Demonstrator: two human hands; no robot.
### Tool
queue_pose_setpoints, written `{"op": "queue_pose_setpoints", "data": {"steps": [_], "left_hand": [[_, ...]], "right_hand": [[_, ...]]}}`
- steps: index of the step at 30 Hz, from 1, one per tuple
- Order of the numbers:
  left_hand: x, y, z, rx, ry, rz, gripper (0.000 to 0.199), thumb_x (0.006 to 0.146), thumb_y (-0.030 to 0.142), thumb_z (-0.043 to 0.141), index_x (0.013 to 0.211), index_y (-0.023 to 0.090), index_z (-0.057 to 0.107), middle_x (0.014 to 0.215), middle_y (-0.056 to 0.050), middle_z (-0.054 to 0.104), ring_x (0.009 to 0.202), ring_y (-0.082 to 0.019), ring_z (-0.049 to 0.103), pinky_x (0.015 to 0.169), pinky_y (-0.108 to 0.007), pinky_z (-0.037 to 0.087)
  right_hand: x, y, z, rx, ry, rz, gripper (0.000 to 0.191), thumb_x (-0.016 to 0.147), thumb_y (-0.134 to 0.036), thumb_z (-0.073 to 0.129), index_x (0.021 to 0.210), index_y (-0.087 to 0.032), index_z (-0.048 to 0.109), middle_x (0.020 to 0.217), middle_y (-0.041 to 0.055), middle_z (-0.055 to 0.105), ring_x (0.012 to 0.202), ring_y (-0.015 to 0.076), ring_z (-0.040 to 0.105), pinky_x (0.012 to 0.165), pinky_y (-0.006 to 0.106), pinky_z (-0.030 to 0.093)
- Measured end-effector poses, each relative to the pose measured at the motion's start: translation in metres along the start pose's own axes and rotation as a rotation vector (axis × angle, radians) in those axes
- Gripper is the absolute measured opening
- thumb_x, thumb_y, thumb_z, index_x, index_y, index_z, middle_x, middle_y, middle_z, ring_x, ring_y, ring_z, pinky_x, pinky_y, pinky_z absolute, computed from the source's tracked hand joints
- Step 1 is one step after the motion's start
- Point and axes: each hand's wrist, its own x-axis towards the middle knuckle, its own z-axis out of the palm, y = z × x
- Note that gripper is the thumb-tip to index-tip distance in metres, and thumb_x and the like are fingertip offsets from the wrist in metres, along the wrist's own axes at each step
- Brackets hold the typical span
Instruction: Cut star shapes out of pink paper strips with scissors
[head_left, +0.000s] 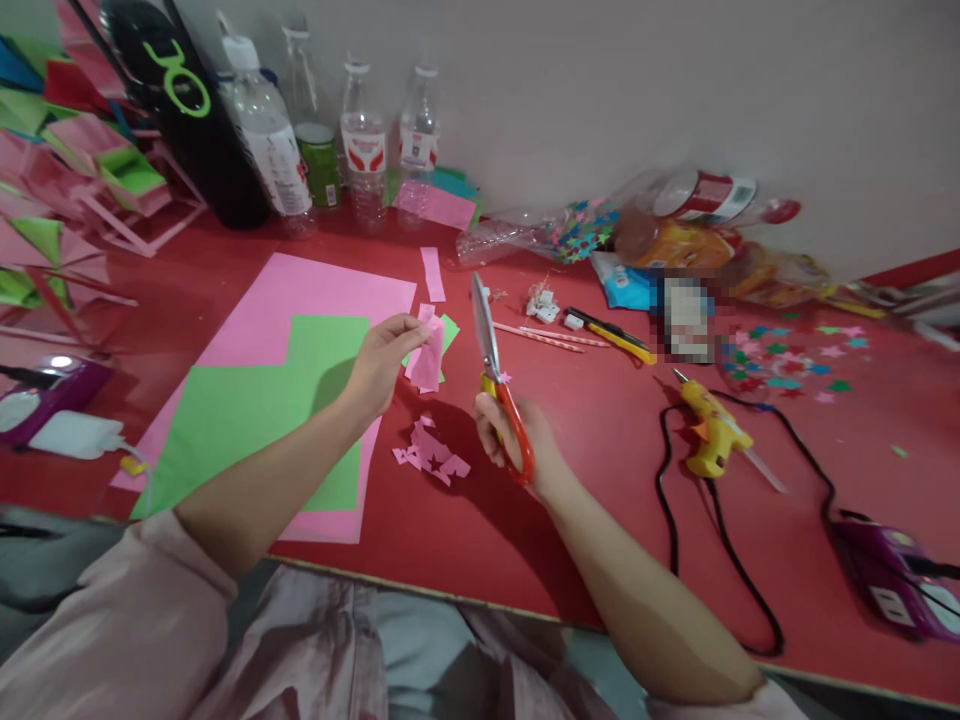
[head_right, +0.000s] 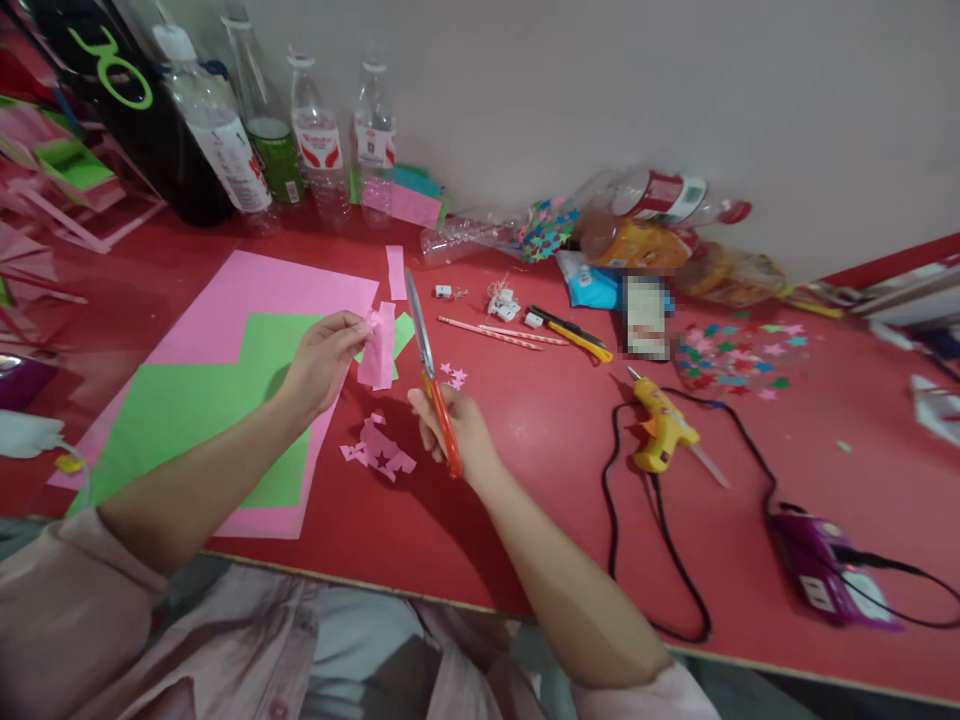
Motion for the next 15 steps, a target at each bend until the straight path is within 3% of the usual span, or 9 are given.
{"op": "queue_pose_setpoints", "data": {"steps": [9, 13, 15], "left_hand": [[-0.020, -0.014, 0.019, 0.104, -0.234, -0.137, 0.016, 0.073, 0.030, 0.066, 0.066, 0.017, 0.059, 0.067, 0.003, 0.054, 0.066, -0.008, 0.047, 0.068, -0.024, 0.037], [-0.020, -0.010, 0.022, 0.244, -0.288, -0.121, 0.018, 0.072, 0.032, 0.064, 0.066, 0.018, 0.056, 0.066, 0.003, 0.052, 0.064, -0.009, 0.044, 0.067, -0.026, 0.037], [-0.015, -0.008, 0.018, 0.373, -0.310, -0.040, 0.018, 0.075, 0.032, 0.060, 0.066, 0.018, 0.053, 0.068, 0.002, 0.052, 0.069, -0.012, 0.048, 0.071, -0.028, 0.039]], "right_hand": [[0.010, 0.005, -0.003, 0.096, 0.062, -0.055, 0.032, 0.068, -0.046, 0.068, 0.072, -0.020, 0.051, 0.043, -0.0069, 0.053, 0.028, 0.0059, 0.039, 0.029, 0.018, 0.029], [0.012, 0.007, -0.004, 0.140, 0.144, -0.074, 0.018, 0.070, -0.033, 0.061, 0.070, -0.021, 0.048, 0.040, -0.0085, 0.049, 0.028, 0.0061, 0.038, 0.029, 0.018, 0.029], [0.015, 0.008, -0.007, 0.184, 0.203, -0.117, 0.015, 0.069, -0.029, 0.059, 0.068, -0.022, 0.046, 0.039, -0.0090, 0.046, 0.028, 0.0060, 0.036, 0.029, 0.019, 0.027]]}}
